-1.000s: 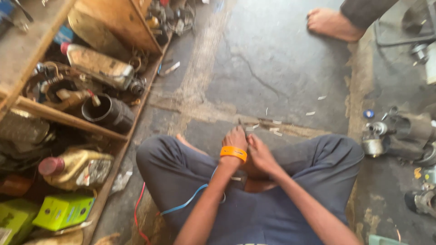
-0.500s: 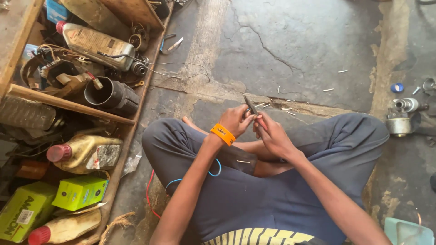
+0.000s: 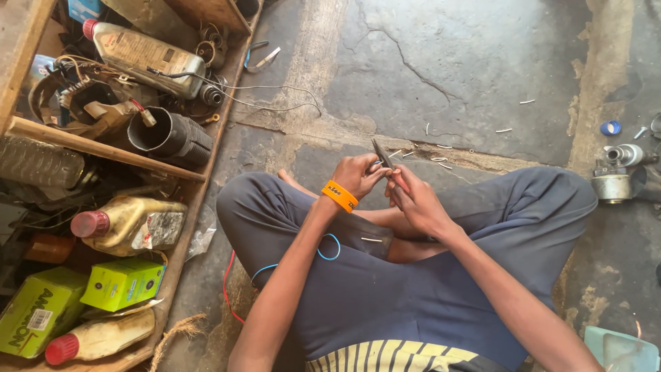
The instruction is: The person sits cross-legged on the floor and uses pliers to strip the insulation from several copper wires. They repeatedly grip the wire ends, pull off the insulation, and set the stripped wires aside.
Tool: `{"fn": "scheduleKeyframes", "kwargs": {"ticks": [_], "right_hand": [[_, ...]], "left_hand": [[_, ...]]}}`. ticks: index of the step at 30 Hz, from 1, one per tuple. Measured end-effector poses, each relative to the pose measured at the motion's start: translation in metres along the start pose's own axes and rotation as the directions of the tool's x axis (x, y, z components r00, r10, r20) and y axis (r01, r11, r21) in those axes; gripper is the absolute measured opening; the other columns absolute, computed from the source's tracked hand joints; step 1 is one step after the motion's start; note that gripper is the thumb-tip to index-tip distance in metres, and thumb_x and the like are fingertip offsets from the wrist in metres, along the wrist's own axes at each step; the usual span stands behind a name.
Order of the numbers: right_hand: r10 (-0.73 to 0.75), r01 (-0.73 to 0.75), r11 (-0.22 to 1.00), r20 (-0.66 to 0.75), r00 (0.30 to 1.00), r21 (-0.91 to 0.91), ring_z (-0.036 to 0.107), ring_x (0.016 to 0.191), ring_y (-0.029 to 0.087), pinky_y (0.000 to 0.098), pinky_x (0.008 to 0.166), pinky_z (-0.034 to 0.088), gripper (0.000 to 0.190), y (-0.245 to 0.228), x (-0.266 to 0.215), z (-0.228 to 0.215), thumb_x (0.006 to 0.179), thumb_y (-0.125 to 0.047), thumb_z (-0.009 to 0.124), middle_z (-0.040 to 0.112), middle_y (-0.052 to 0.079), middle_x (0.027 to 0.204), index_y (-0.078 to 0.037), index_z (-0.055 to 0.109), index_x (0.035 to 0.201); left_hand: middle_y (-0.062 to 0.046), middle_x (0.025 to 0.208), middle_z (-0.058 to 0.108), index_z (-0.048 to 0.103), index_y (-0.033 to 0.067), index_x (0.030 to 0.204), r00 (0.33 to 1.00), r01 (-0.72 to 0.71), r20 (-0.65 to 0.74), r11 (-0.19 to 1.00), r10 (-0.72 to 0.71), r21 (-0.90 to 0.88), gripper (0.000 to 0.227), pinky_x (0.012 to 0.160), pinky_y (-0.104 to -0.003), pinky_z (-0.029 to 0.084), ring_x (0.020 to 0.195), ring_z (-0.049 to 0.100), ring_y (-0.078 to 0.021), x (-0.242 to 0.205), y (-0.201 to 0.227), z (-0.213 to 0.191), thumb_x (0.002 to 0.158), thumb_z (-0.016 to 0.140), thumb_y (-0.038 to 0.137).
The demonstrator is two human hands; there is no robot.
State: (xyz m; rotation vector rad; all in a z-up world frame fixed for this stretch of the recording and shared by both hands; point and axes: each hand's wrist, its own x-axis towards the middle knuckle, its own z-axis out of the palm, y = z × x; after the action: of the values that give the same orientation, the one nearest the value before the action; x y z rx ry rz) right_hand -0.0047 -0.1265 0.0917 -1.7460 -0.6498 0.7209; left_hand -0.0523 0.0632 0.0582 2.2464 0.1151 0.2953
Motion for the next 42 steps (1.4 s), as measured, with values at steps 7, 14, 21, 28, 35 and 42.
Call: {"fn": "scheduleKeyframes", "kwargs": {"ticks": [7, 14, 21, 28, 35, 42], "right_hand": [[-0.010, 0.010, 1.000, 0.002, 1.000, -0.016, 0.059, 0.070, 0.011, 0.0296, 0.065, 0.050, 0.014, 0.001, 0.000, -0.002, 0.102, -0.010, 0.052, 0.064, 0.004, 0.082, -0.004, 0.054, 0.115], [0.003, -0.003, 1.000, -0.006, 1.000, -0.005, 0.058, 0.070, 0.011, 0.0296, 0.065, 0.051, 0.014, 0.003, 0.001, -0.003, 0.102, -0.009, 0.052, 0.064, 0.003, 0.081, -0.004, 0.054, 0.115], [-0.018, 0.018, 1.000, -0.008, 1.000, 0.009, 0.058, 0.071, 0.010, 0.0287, 0.065, 0.051, 0.014, 0.004, 0.001, -0.001, 0.102, -0.008, 0.052, 0.063, 0.003, 0.082, -0.004, 0.054, 0.115], [0.084, -0.080, 0.995, -0.070, 0.994, 0.063, 0.062, 0.070, 0.009, 0.0285, 0.061, 0.050, 0.012, 0.003, 0.001, 0.003, 0.106, -0.013, 0.046, 0.065, 0.003, 0.083, -0.006, 0.054, 0.112], [0.065, -0.015, 0.966, -0.183, 0.981, 0.259, 0.066, 0.068, 0.016, 0.0304, 0.057, 0.051, 0.018, 0.045, 0.022, 0.003, 0.108, -0.021, 0.048, 0.067, 0.006, 0.085, -0.007, 0.047, 0.119], [0.186, -0.033, 0.925, -0.376, 0.908, 0.379, 0.071, 0.084, 0.022, 0.0331, 0.060, 0.050, 0.030, 0.058, 0.031, -0.078, 0.110, -0.021, 0.045, 0.067, 0.009, 0.098, -0.011, 0.042, 0.138]], "left_hand": [[-0.015, 0.064, 0.059, 0.061, 0.0022, 0.080, 0.998, -0.029, -0.049, 0.999, 0.027, -0.024, 0.032, 0.054, -0.041, 0.046, 0.057, 0.060, -0.0345, -0.003, 0.003, 0.000, 0.090, 0.077, 0.029], [-0.016, 0.063, 0.057, 0.056, 0.0003, 0.074, 0.996, 0.005, -0.094, 0.999, -0.009, -0.036, 0.040, 0.053, -0.040, 0.044, 0.054, 0.053, -0.0346, -0.006, 0.001, 0.006, 0.089, 0.080, 0.029], [-0.019, 0.061, 0.054, 0.053, -0.0011, 0.071, 0.987, 0.047, -0.150, 0.998, -0.053, -0.041, 0.047, 0.048, -0.039, 0.042, 0.048, 0.047, -0.0324, -0.008, -0.009, 0.017, 0.088, 0.082, 0.033], [-0.020, 0.057, 0.052, 0.056, 0.0010, 0.064, 0.959, 0.092, -0.270, 0.996, -0.086, 0.008, 0.053, 0.046, -0.039, 0.041, 0.047, 0.043, -0.0309, -0.003, -0.015, 0.032, 0.086, 0.084, 0.041], [-0.017, 0.050, 0.057, 0.057, 0.0050, 0.054, 0.909, 0.242, -0.392, 0.944, -0.140, 0.224, 0.067, 0.047, -0.040, 0.047, 0.045, 0.058, -0.0304, -0.003, -0.011, 0.013, 0.068, 0.088, 0.063], [-0.014, 0.065, 0.067, 0.066, 0.0051, 0.073, 0.897, 0.216, -0.430, 0.949, -0.101, 0.228, 0.050, 0.055, -0.042, 0.051, 0.061, 0.066, -0.0339, -0.007, -0.024, 0.000, 0.072, 0.088, 0.050]]}}
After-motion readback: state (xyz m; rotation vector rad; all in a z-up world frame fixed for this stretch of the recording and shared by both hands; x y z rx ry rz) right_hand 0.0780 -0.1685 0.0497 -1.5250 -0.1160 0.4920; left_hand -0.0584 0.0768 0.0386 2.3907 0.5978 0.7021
